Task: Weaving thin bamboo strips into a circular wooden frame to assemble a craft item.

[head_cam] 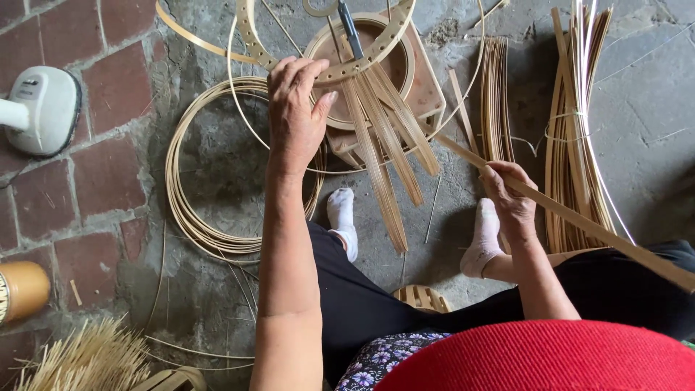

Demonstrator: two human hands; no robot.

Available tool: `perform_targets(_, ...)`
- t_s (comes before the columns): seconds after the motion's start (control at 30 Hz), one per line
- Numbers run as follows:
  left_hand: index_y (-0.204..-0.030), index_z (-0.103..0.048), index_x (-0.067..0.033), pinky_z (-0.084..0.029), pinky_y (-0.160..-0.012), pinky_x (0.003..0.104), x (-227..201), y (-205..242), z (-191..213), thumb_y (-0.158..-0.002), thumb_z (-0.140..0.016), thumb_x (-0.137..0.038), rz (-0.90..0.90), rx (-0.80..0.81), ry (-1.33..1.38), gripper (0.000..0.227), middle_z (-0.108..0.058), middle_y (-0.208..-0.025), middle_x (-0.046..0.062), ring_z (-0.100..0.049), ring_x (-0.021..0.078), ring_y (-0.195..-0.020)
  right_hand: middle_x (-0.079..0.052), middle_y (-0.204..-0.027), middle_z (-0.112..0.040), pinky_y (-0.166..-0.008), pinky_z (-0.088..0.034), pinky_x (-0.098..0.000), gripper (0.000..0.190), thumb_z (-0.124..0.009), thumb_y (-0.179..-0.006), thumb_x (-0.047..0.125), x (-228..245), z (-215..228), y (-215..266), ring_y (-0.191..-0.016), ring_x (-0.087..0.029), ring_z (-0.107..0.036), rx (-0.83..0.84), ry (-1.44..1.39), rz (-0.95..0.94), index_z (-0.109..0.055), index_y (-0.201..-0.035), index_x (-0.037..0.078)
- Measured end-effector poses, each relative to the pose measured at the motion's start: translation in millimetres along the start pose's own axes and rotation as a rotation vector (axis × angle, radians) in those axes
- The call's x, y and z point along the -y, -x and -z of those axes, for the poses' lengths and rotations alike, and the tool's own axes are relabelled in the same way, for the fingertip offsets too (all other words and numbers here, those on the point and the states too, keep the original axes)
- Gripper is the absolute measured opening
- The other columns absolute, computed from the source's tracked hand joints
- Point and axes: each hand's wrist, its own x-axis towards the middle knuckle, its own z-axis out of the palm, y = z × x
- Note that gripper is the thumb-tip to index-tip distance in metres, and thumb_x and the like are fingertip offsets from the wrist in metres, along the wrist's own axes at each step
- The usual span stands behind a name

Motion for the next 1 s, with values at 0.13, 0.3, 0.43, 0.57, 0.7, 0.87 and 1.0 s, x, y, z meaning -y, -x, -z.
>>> perform_targets(0.13, -0.131, -0.064, -0.0083, -0.039, -0.118, 0.045, -1.4, -1.9, 1.2, -0.086, -0.086, -0.013, 0.004, -0.002, 0.000, 0.050, -0.062, -0.134, 0.010, -0.049, 0.0328, -0.135, -0.006, -0.112, -0.067, -0.087, -0.057, -0.0243, 0.029, -0.072, -0.101, 0.006, 6.1, 0.9, -0.8, -0.099, -0.011, -0.068, 0.012, -0.045, -0.033, -0.063, -0.129, 0.001)
perform_targets(0.3, -0.131, -0.064, -0.0084, -0.039, -0.118, 0.045, 4.5, 1.8, -4.9, -0.085, -0.086, -0.014, 0.004, -0.011, 0.004, 0.050, -0.062, -0.134, 0.010, -0.048, 0.0324, -0.135, -0.007, -0.127, -0.064, -0.094, -0.062, -0.0308, 0.041, -0.070, -0.101, 0.011, 33.8, 23.6, 25.0, -0.107, -0.015, -0.070, -0.112, -0.152, -0.053, -0.055, -0.139, 0.002)
perform_targets(0.43, -0.131, -0.065, -0.0085, -0.039, -0.118, 0.045, 5.0, -0.6, -6.6, -0.086, -0.085, -0.016, 0.000, -0.024, 0.004, 0.050, -0.062, -0.134, 0.010, -0.048, 0.0318, -0.136, -0.012, -0.114, -0.067, -0.093, -0.063, -0.0369, 0.030, -0.067, -0.114, 0.013, 55.1, 43.4, 56.8, -0.099, -0.020, -0.069, -0.289, -0.219, 0.071, -0.056, -0.141, 0.005)
perform_targets(0.57, -0.131, -0.064, -0.0082, -0.039, -0.118, 0.045, 4.5, 0.1, -5.2, -0.086, -0.085, -0.015, -0.003, -0.014, 0.000, 0.050, -0.061, -0.133, 0.010, -0.048, 0.0320, -0.136, -0.013, -0.114, -0.069, -0.099, -0.059, -0.0379, 0.015, -0.066, -0.125, 0.007, 53.9, 101.1, 65.0, -0.100, -0.020, -0.069, -0.103, -0.349, 0.231, -0.056, -0.135, 0.006)
perform_targets(0.7, -0.131, -0.064, -0.0076, -0.039, -0.118, 0.045, -1.9, -1.2, 0.3, -0.087, -0.085, -0.013, -0.006, -0.013, 0.015, 0.049, -0.062, -0.132, 0.010, -0.048, 0.0326, -0.136, -0.017, -0.136, -0.065, -0.119, -0.049, -0.0493, 0.032, -0.061, -0.111, 0.009, 98.7, 114.8, 55.8, -0.124, -0.027, -0.066, 0.270, -0.320, 0.146, -0.059, -0.142, 0.012)
perform_targets(0.87, -0.131, -0.064, -0.0073, -0.038, -0.118, 0.045, -1.3, 0.8, 0.8, -0.087, -0.085, -0.012, 0.002, -0.010, 0.030, 0.049, -0.061, -0.132, 0.010, -0.048, 0.0332, -0.136, -0.021, -0.147, -0.061, -0.123, -0.044, -0.0500, 0.033, -0.057, -0.116, 0.027, 99.0, 128.6, 37.3, -0.134, -0.031, -0.063, 0.473, -0.394, 0.200, -0.063, -0.146, 0.015)
perform_targets(1.0, -0.131, -0.064, -0.0073, -0.038, -0.118, 0.045, -1.0, 0.7, -0.2, -0.087, -0.085, -0.013, -0.007, -0.018, 0.017, 0.049, -0.061, -0.132, 0.009, -0.048, 0.0332, -0.136, -0.017, -0.135, -0.068, -0.119, -0.047, -0.0474, 0.033, -0.063, -0.112, 0.034, 61.8, 153.3, 34.6, -0.122, -0.028, -0.066, 0.480, -0.528, 0.201, -0.069, -0.141, 0.019)
